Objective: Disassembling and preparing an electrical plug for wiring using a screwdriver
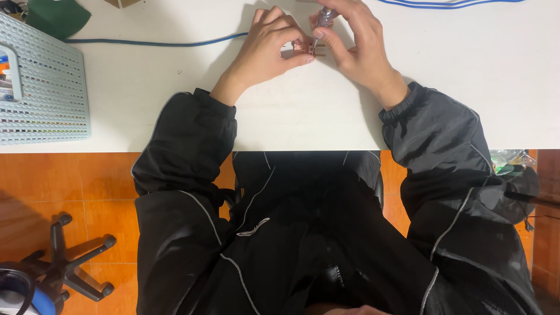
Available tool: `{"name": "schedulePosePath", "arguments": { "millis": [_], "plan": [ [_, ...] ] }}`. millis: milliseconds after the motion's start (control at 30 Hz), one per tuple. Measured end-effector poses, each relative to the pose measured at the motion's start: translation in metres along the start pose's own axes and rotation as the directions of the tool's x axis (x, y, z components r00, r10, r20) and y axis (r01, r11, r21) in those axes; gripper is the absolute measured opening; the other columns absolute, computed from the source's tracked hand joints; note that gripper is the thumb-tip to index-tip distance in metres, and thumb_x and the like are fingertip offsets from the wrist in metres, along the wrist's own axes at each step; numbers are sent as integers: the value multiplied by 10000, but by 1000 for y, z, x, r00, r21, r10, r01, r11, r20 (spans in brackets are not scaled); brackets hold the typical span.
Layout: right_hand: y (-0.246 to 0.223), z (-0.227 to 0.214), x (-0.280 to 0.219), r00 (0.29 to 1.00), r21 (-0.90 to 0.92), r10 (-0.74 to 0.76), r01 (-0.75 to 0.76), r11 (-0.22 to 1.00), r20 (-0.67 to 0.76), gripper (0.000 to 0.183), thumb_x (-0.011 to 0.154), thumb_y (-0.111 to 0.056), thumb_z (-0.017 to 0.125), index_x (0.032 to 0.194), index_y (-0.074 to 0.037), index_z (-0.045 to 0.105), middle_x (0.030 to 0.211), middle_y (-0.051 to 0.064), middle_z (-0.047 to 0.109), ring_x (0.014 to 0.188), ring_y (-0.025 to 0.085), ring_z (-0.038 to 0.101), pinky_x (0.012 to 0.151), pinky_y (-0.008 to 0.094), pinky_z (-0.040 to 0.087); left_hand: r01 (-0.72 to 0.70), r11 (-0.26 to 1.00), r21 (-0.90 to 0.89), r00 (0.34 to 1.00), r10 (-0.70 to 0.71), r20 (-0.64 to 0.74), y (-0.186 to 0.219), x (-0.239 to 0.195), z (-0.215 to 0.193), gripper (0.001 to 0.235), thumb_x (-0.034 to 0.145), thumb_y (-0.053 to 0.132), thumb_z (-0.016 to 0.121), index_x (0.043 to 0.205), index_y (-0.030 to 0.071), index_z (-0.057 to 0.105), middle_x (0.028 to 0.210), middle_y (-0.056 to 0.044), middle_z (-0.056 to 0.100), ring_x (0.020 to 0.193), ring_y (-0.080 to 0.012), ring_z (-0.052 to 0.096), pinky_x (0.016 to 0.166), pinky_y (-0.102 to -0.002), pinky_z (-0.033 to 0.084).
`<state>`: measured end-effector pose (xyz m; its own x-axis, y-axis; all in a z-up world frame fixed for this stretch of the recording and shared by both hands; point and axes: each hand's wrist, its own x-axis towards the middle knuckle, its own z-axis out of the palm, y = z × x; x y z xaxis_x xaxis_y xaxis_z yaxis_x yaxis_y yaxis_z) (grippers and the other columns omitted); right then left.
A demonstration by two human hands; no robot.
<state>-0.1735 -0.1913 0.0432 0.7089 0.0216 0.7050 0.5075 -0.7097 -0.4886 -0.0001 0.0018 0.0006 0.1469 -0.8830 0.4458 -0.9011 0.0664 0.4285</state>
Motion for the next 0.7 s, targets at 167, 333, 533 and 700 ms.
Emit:
{"name": "schedulePosePath", "arguments": {
  "millis": [167, 333, 533, 700],
  "plan": [
    [7, 4, -5, 1000, 44, 7, -6, 999, -24, 288, 1329, -70, 661, 1559, 54, 539, 1249, 271, 793, 1084, 386, 776, 1006, 482, 654, 6, 1000, 13, 1000, -6, -2, -1, 0, 2, 318, 1083, 398, 985, 987, 210, 748, 1016, 109, 681, 1059, -202, 530, 962, -405, 334],
    [3, 4, -2, 1000, 63, 18, -16, 998, -25, 241, 1322, -47, 659, 1508, 57, 548, 1236, 262, 773, 1080, 392, 759, 997, 489, 629, 5, 1000, 9, 1000, -5, 4, 0, 0, 0, 347, 1087, 396, 990, 974, 201, 727, 1022, 109, 689, 1066, -205, 536, 964, -407, 333],
    [-2, 1, -1, 1000, 104, 18, -18, 994, 0, 259, 1346, -47, 591, 1578, 36, 512, 1259, 270, 724, 1141, 406, 780, 1029, 502, 656, 2, 1000, 8, 1000, -2, 1, 0, 0, 0, 347, 1088, 415, 988, 979, 196, 742, 1003, 108, 672, 1074, -202, 540, 975, -405, 337],
    [-1, 0, 2, 1000, 105, -9, 9, 994, 5, 248, 1363, -66, 516, 1582, 46, 485, 1245, 281, 734, 1113, 420, 784, 1015, 506, 672, -8, 1000, 18, 1000, 9, -9, -1, 0, 1, 301, 1083, 429, 984, 1029, 204, 792, 1015, 105, 674, 1073, -201, 541, 966, -406, 337]
  ]
}}
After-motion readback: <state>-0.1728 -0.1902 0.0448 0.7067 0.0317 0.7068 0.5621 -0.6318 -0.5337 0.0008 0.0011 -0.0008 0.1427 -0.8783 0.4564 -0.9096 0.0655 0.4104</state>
